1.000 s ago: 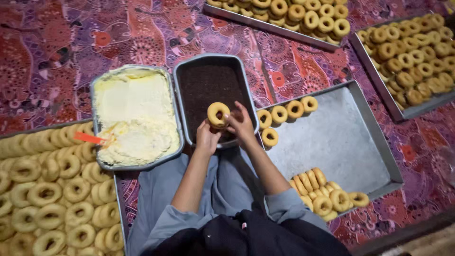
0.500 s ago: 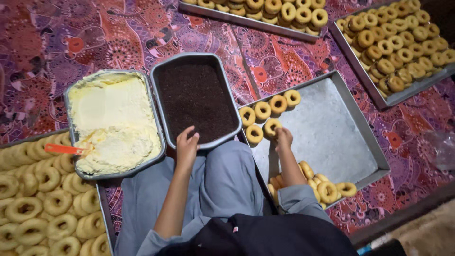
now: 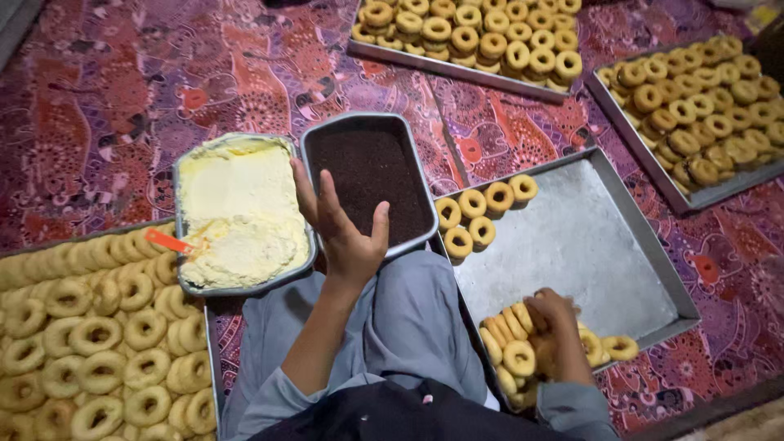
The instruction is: The person sits on the floor and repeatedly picks up ring-shaped donuts, fills their centers with a white paste, and then places them into a tray of dark crumbs. The finished donuts are arranged on a metal tray.
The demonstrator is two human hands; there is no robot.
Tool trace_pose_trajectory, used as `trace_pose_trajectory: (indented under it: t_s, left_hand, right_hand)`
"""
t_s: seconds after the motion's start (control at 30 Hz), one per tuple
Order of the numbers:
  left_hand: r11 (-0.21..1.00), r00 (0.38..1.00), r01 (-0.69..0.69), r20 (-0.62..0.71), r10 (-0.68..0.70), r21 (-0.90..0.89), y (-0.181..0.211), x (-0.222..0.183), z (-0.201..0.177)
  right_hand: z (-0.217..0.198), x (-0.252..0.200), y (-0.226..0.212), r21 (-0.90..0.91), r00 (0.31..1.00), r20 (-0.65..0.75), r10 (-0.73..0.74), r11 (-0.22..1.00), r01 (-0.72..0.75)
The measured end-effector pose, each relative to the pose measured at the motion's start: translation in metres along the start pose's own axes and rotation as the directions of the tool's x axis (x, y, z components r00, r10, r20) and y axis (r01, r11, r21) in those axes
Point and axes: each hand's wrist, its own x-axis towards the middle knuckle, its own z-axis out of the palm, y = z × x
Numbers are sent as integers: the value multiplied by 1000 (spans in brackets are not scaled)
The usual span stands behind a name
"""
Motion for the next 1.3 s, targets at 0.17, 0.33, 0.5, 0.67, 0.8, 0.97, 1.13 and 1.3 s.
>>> trace_pose_trajectory:
  t_s: [0.17, 0.33, 0.5, 0.67, 0.8, 0.97, 1.13, 1.3]
  left_hand:
    - [992, 993, 119, 3, -119, 49, -15, -25, 3]
    - [954, 947, 292, 161, -278, -73, -58, -85, 37]
    - [133, 471, 858, 658, -588, -496, -80, -141, 74]
    - [-279, 539, 423, 487, -687, -862, -143, -142, 28]
    - [-260, 493, 302, 384, -781, -917, -187, -147, -42]
    - [-314, 573, 303, 435, -695, -900, -210, -186, -144]
    - [-91, 442, 492, 339, -830, -866, -218, -239, -187]
    - [19, 294, 502, 150, -944, -865, -256, -260, -170]
  right_hand:
    - [-3, -16, 6, -118, 982, -32, -189, 976, 184]
    - [-40, -41, -44, 391, 877, -460, -138, 855, 340]
    - [-8, -112, -205, 484, 432, -675, -598, 83, 871]
    - [-9, -185, -344, 802, 563, -541, -625, -182, 569]
    - [15, -254, -398, 37, -67, -729, -681, -138, 990]
    - [32, -279, -442, 252, -130, -257, -958, -197, 948]
    - [53, -256, -500, -27, -203, -345, -916, -206, 978]
    - [69, -237, -510, 49, -120, -435, -892, -156, 987]
